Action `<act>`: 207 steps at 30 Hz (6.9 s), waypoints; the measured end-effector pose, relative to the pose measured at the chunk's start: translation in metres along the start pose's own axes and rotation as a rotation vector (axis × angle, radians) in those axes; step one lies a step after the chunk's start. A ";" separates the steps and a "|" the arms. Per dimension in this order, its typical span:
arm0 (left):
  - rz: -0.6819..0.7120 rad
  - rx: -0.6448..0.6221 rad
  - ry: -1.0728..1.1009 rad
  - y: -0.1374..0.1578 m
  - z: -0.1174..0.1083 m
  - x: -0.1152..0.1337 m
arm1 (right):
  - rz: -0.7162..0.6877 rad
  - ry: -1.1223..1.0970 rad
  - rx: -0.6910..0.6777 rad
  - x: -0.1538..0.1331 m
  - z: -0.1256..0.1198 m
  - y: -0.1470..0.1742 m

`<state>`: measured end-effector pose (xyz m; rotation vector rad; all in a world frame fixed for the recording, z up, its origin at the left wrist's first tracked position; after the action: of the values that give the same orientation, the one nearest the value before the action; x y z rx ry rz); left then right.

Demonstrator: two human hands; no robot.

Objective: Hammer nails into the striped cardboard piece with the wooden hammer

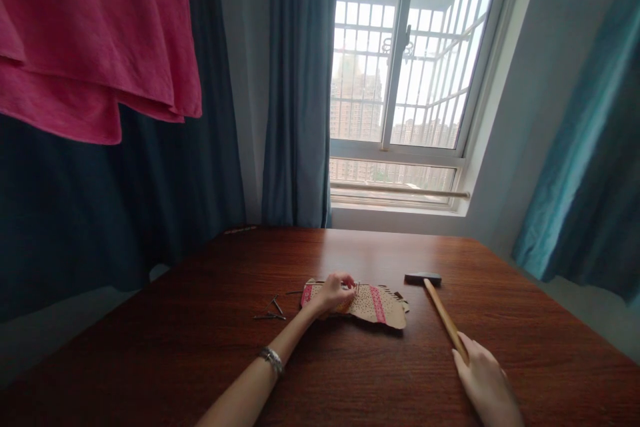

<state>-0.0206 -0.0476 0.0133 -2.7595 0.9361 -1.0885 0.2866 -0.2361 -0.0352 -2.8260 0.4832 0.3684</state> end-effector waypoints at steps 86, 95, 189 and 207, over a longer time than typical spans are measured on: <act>0.033 0.001 -0.009 -0.005 0.007 -0.001 | -0.416 -0.181 -0.008 -0.151 0.009 -0.065; 0.004 -0.010 0.011 -0.003 0.004 0.000 | 0.061 0.091 -0.034 -0.030 -0.036 -0.022; -0.111 0.277 0.364 -0.009 0.005 -0.021 | 0.160 0.077 -0.194 -0.020 -0.058 0.016; -0.101 0.354 0.313 -0.008 -0.011 -0.013 | -0.038 0.074 0.006 -0.002 -0.023 0.017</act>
<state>-0.0303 -0.0319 0.0157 -2.4135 0.5570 -1.5626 0.2837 -0.2577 -0.0166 -2.8463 0.4444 0.2554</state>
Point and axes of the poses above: each hand's wrist, its own y-axis away from the middle knuckle, its own z-axis out of the palm, x = y × z, the point moved 1 cm from there along -y, towards the middle knuckle, and after that the axes turned 4 degrees about -x, right-handed, at the moved point
